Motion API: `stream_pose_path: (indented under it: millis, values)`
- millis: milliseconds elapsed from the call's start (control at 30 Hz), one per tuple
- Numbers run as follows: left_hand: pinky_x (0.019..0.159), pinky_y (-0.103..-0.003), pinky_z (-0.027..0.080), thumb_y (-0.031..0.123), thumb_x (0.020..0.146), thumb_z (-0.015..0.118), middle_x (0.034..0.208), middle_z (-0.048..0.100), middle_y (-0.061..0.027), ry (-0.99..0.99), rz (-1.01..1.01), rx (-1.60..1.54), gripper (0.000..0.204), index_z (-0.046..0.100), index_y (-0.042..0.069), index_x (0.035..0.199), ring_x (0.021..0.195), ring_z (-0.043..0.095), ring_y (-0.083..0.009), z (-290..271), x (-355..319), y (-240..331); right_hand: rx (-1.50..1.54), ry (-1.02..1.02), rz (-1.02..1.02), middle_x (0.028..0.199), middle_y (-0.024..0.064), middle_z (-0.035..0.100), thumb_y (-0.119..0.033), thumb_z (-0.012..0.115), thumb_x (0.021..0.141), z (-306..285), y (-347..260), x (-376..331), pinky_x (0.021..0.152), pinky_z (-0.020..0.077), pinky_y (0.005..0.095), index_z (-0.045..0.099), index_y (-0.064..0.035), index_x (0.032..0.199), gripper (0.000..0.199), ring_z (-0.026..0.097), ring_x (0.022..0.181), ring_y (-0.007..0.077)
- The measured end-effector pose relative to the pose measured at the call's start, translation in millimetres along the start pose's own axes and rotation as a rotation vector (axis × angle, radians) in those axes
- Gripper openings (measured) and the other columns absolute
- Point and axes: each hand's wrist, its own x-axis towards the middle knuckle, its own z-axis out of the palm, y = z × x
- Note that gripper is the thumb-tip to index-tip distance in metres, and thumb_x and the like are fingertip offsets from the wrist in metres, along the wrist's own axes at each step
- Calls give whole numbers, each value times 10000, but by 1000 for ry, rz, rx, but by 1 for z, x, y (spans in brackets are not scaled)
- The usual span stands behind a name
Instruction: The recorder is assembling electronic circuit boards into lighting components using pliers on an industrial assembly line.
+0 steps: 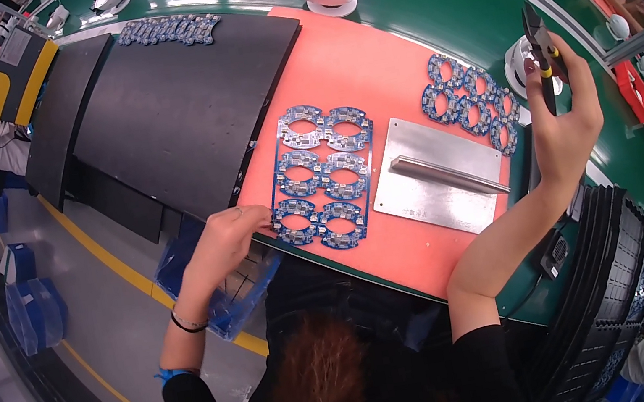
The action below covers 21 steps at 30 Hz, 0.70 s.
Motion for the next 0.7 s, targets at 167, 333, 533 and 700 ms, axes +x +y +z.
stream_pose_path:
  millis: [167, 333, 533, 700]
  values:
    - [730, -365, 565, -11, 866, 659, 839, 710, -150, -13, -17, 52, 73, 693, -1, 930, 783, 708, -319, -38, 9, 38, -23, 27, 27, 958, 73, 685, -4, 730, 809, -23, 5, 0, 829, 530, 326, 708, -66, 1161, 358, 672, 873, 191]
    - [740, -340, 549, -20, 836, 683, 868, 719, -157, -109, -815, -151, 109, 696, -7, 943, 806, 712, -305, -34, -86, 12, -37, 96, 89, 944, 87, 671, -13, 747, 797, -6, 25, 1, 811, 520, 331, 692, -54, 1170, 379, 662, 855, 202]
    - [756, -410, 540, -27, 830, 677, 897, 718, -187, 59, -426, 678, 99, 710, 25, 908, 827, 690, -357, 22, -132, -24, 27, 409, 418, 961, 14, 648, -22, 675, 935, -72, 63, -8, 835, 480, 231, 674, -19, 1208, 274, 613, 917, 83]
    - [753, -361, 546, 35, 787, 748, 887, 744, -131, -399, -101, -291, 60, 732, 3, 834, 787, 698, -318, -67, 4, 112, -153, 543, 372, 951, 10, 652, -53, 693, 929, -120, 78, 4, 804, 481, 244, 669, -15, 1193, 268, 603, 849, 92]
